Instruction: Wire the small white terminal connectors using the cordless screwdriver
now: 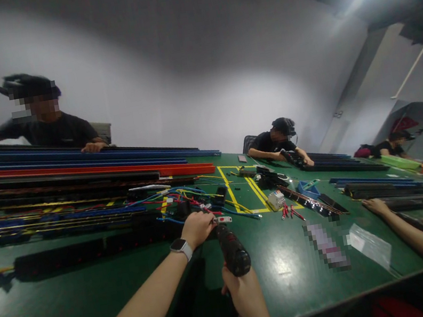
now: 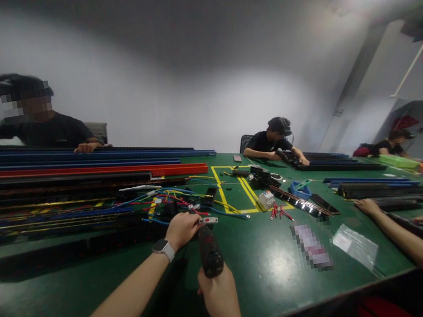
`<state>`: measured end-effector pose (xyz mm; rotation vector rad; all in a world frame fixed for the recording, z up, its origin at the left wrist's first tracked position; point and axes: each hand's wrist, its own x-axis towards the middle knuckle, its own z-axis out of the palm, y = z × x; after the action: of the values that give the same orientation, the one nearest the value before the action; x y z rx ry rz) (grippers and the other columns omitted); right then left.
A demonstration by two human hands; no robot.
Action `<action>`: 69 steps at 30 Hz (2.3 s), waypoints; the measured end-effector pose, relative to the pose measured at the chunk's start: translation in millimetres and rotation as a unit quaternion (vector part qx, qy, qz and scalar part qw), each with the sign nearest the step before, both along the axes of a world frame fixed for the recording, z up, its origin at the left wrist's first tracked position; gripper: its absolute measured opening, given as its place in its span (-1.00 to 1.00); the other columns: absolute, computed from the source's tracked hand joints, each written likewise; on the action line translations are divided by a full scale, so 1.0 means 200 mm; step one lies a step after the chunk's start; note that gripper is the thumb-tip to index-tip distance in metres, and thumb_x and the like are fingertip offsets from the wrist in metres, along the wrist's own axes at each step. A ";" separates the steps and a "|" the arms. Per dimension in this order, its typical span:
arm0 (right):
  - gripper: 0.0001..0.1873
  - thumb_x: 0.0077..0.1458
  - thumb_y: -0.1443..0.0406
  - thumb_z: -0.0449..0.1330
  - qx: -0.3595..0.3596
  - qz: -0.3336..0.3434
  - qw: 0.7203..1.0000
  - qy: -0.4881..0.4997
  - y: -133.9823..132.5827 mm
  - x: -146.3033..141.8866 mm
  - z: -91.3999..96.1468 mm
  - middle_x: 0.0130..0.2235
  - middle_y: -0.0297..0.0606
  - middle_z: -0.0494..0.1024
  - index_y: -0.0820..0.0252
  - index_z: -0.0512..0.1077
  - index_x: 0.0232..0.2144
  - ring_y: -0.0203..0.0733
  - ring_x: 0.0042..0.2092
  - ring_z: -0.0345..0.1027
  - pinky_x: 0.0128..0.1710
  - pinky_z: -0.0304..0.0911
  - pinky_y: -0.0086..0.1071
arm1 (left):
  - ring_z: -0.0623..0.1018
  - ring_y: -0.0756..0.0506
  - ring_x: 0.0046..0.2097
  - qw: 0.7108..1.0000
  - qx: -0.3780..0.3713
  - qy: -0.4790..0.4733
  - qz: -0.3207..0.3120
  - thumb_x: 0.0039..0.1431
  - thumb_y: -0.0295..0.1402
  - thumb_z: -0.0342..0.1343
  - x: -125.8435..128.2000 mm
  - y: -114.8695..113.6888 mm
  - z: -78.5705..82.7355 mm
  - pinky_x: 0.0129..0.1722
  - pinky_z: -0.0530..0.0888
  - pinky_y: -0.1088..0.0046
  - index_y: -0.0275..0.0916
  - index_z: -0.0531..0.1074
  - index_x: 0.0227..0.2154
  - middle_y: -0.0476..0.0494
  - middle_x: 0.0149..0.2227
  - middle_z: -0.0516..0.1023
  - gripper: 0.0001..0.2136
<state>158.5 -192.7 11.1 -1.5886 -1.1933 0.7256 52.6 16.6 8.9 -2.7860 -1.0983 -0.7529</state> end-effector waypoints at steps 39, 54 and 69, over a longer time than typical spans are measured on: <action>-0.75 0.15 0.16 0.09 -0.030 0.005 1.000 -0.001 -0.01 0.00 0.03 -0.54 -0.28 0.52 0.22 0.45 -0.29 -0.15 -0.48 0.43 -0.50 0.17 -0.42 | 0.56 -0.17 -0.20 1.000 0.012 -0.010 0.014 0.27 -0.14 0.07 0.01 0.02 -0.04 -0.18 0.34 0.33 -0.13 0.53 -0.25 -0.16 -0.33 0.59 -0.77; -0.79 0.12 0.20 0.10 -0.007 0.014 1.000 0.010 -0.01 0.00 0.02 -0.52 -0.30 0.52 0.21 0.44 -0.30 -0.17 -0.50 0.42 -0.50 0.18 -0.42 | 0.55 -0.16 -0.19 1.000 0.010 -0.014 0.003 0.29 -0.15 0.05 0.01 0.02 -0.04 -0.19 0.33 0.34 -0.15 0.53 -0.27 -0.19 -0.34 0.58 -0.76; -0.78 0.13 0.21 0.08 -0.019 0.016 1.000 -0.011 -0.01 0.00 0.02 -0.54 -0.31 0.50 0.22 0.45 -0.30 -0.16 -0.49 0.42 -0.49 0.18 -0.41 | 0.55 -0.17 -0.18 1.000 -0.004 -0.009 0.004 0.27 -0.15 0.07 0.01 0.03 -0.04 -0.17 0.34 0.34 -0.15 0.53 -0.27 -0.19 -0.32 0.59 -0.78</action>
<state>158.2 -194.0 15.5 -1.6167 -1.2295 0.7562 53.8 21.8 1.0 -2.7853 -1.1170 -0.7764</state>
